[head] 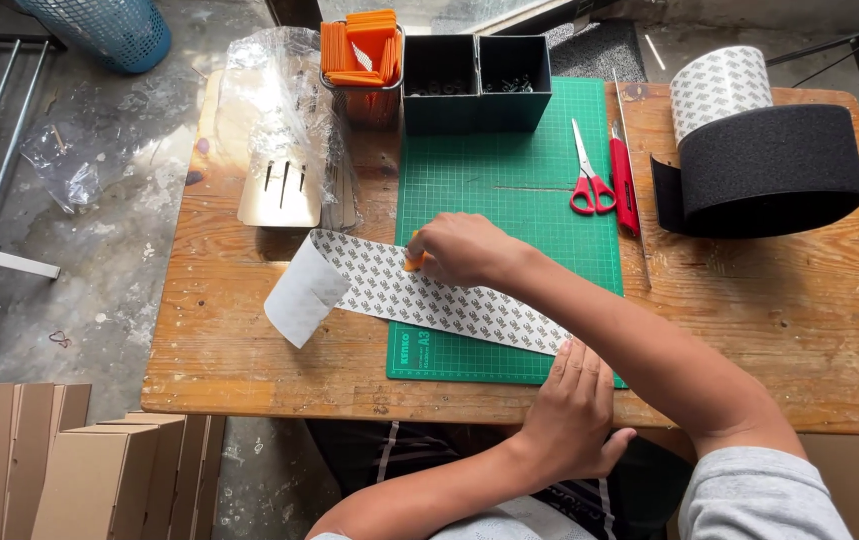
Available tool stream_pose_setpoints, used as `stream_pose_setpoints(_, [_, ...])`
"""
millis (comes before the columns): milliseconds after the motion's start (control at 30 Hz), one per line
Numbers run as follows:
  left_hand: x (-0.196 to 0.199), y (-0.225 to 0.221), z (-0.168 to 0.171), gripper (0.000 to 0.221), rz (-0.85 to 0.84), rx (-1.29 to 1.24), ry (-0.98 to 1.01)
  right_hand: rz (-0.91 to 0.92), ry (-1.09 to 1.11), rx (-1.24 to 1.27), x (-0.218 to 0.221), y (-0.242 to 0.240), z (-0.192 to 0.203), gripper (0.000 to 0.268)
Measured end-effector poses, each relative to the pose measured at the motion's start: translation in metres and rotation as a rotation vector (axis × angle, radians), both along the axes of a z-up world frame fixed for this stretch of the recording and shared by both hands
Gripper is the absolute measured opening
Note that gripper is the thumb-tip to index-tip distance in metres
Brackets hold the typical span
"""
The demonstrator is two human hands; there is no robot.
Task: Measuring, cutting, and applying adhesive backing to a foam component using scissors and a scraper.
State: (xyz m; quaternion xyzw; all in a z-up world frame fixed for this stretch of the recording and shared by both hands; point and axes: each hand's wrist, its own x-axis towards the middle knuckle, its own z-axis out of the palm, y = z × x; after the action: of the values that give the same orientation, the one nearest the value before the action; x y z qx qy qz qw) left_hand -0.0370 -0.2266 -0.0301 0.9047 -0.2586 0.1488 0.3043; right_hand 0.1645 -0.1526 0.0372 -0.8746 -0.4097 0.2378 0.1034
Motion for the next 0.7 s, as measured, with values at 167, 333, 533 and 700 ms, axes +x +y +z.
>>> stream_pose_setpoints(167, [0.001, 0.001, -0.001, 0.078, -0.036, -0.082, 0.031, 0.053, -0.144, 0.125, -0.006, -0.006, -0.021, 0.021])
stream_pose_setpoints(333, [0.001, 0.003, 0.003, 0.071, -0.064, -0.130, 0.026, 0.029, -0.164, 0.131, -0.017, -0.022, -0.010, 0.022])
stream_pose_setpoints(533, [-0.003, 0.005, 0.011, 0.074, -0.056, -0.012, -0.005, -0.014, -0.173, -0.003, -0.039, -0.096, 0.020, 0.024])
stream_pose_setpoints(700, [-0.023, 0.002, 0.026, 0.079, -0.086, 0.014, 0.039, -0.020, -0.210, -0.152, -0.065, -0.176, 0.019, 0.024])
